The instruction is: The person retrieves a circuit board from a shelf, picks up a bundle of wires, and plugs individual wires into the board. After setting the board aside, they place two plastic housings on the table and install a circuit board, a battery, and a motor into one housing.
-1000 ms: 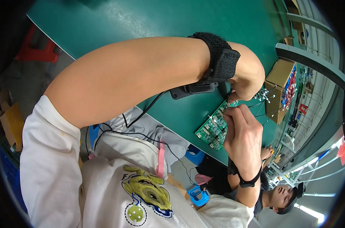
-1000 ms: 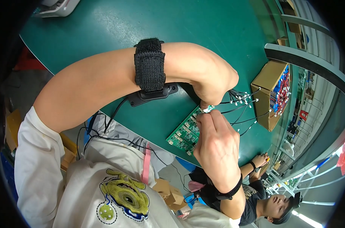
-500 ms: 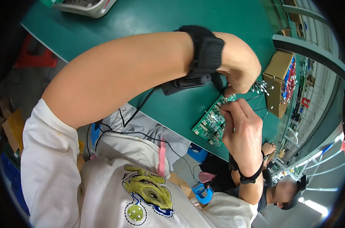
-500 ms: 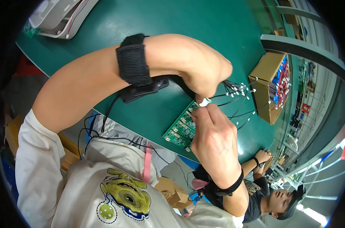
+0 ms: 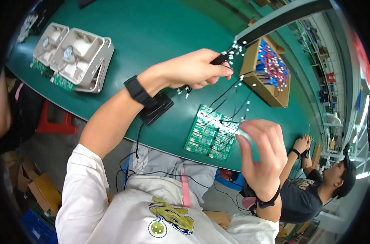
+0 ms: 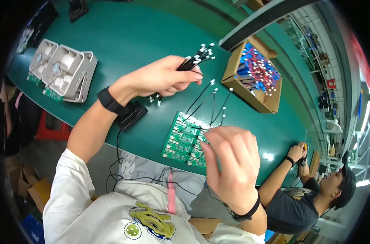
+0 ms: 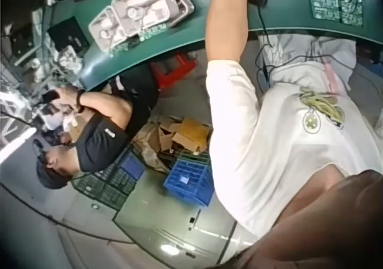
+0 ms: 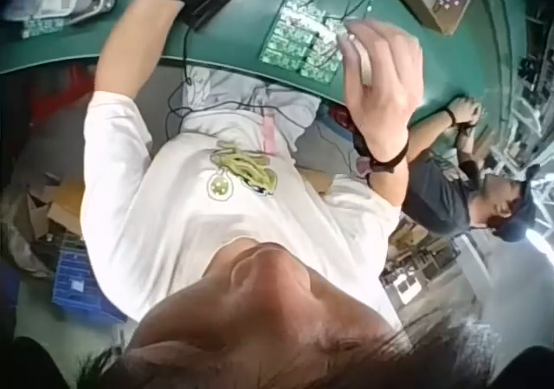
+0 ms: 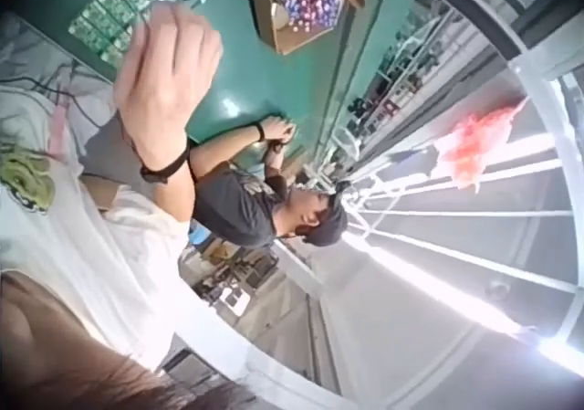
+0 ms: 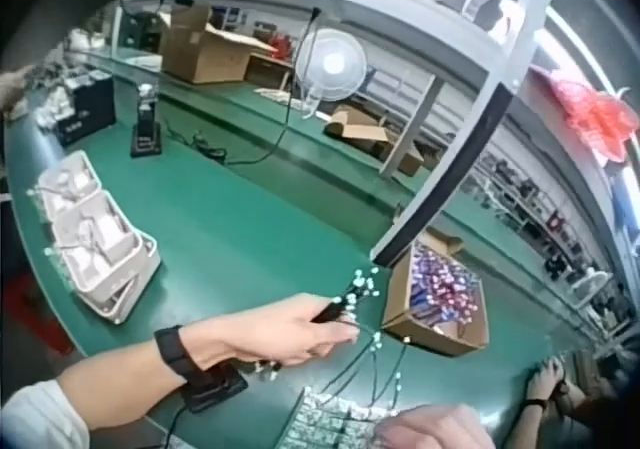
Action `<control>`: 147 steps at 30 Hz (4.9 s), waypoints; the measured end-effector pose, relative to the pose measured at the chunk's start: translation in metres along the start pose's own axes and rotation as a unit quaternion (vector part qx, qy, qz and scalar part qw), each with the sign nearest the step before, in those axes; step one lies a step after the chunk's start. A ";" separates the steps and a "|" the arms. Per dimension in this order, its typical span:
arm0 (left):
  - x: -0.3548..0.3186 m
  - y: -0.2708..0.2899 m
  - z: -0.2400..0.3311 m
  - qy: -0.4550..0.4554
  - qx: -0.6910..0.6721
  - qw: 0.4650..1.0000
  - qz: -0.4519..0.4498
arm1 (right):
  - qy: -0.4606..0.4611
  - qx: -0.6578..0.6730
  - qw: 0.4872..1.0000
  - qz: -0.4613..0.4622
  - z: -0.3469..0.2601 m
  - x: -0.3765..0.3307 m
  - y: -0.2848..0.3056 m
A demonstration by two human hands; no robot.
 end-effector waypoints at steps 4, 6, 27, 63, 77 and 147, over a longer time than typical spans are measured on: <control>0.000 -0.016 -0.003 -0.015 -0.135 0.982 -0.131 | -0.084 0.102 0.990 0.046 0.025 -0.004 0.010; -0.002 -0.017 -0.009 -0.017 -0.138 0.980 -0.141 | -0.106 0.137 0.982 0.070 0.035 -0.001 0.009; -0.004 -0.005 -0.005 -0.094 -0.035 0.994 -0.047 | -0.160 0.285 0.945 0.006 0.055 0.065 -0.011; 0.019 0.154 0.083 -0.014 0.772 0.454 0.445 | -0.386 0.410 0.826 -0.013 0.099 -0.130 -0.058; -0.178 -0.107 -0.057 -0.102 0.533 0.789 0.289 | -0.378 0.433 0.803 -0.154 0.099 -0.100 -0.078; -0.051 0.026 0.028 0.113 0.244 0.923 0.277 | -0.135 0.223 0.964 0.046 0.037 -0.124 -0.033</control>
Point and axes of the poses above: each hand's wrist, its own x-axis towards the middle knuckle, its own y-axis out of the back of the hand, z = x × y, the point moved 3 cm from there along x, towards the middle knuckle, and after that the axes turned 4 degrees about x, right-handed, at the moved point
